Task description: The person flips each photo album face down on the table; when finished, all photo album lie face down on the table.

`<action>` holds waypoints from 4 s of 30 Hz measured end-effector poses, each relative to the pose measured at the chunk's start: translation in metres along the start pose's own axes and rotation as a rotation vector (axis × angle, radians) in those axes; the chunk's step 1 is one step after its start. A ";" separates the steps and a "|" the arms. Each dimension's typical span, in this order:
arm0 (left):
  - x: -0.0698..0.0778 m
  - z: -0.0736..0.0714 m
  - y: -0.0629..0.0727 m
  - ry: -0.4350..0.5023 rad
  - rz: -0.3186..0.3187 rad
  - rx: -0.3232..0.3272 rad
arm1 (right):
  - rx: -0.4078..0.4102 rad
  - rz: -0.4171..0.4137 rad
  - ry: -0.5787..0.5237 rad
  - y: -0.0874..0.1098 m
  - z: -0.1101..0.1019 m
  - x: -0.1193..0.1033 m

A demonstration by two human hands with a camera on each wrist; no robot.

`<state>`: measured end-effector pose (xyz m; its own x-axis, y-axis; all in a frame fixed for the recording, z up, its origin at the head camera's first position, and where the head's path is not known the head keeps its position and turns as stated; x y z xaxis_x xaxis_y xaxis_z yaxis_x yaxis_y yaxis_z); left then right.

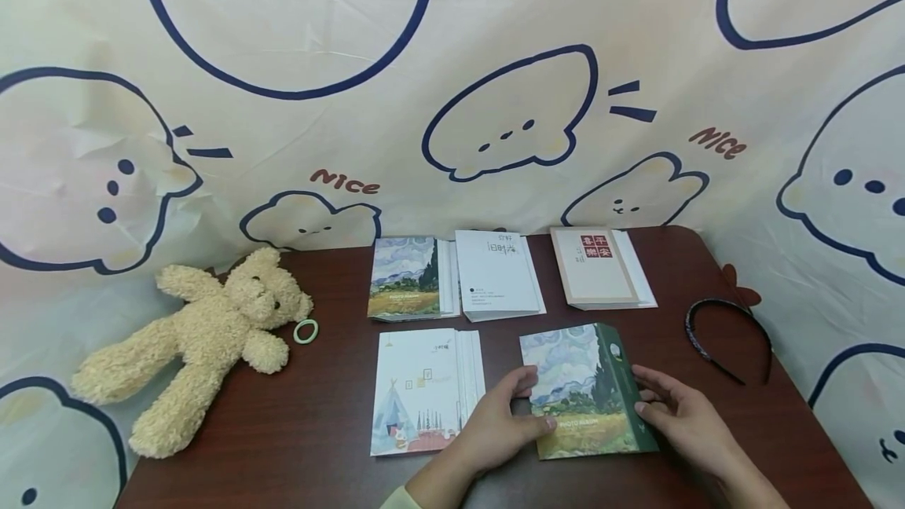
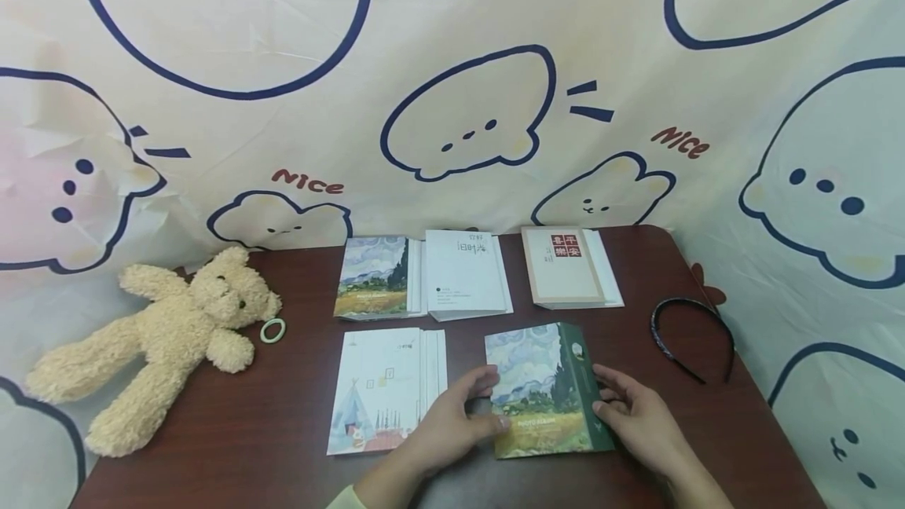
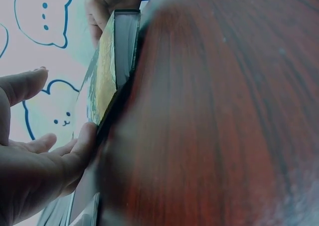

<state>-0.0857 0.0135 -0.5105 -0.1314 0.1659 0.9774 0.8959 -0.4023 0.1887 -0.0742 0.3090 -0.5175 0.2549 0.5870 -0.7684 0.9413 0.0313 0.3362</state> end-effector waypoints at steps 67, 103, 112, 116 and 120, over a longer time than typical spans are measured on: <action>0.005 -0.089 0.049 0.170 -0.101 0.207 | 0.215 -0.394 -0.121 -0.013 0.070 -0.091; -0.012 -0.158 0.091 -0.182 -0.075 0.547 | -0.087 -0.449 0.022 -0.027 0.171 -0.150; -0.022 -0.158 0.094 -0.075 -0.147 0.531 | -0.078 -0.489 0.084 -0.025 0.189 -0.154; -0.027 -0.160 0.096 -0.039 -0.193 0.509 | -0.067 -0.498 0.113 -0.024 0.196 -0.154; -0.031 -0.161 0.096 -0.031 -0.225 0.482 | -0.076 -0.495 0.124 -0.023 0.201 -0.155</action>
<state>-0.0637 -0.1752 -0.5072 -0.3365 0.2300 0.9132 0.9415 0.1041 0.3206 -0.0905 0.0552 -0.5157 -0.2495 0.5786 -0.7765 0.9225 0.3860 -0.0088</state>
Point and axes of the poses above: each hand's wrist, its own y-axis away from the middle knuckle, its own z-axis out of the palm, x = y × z, the point moved 3 cm from there along -y, towards the middle knuckle, and after that the axes turned 4 degrees about y, right-handed, at the moved point
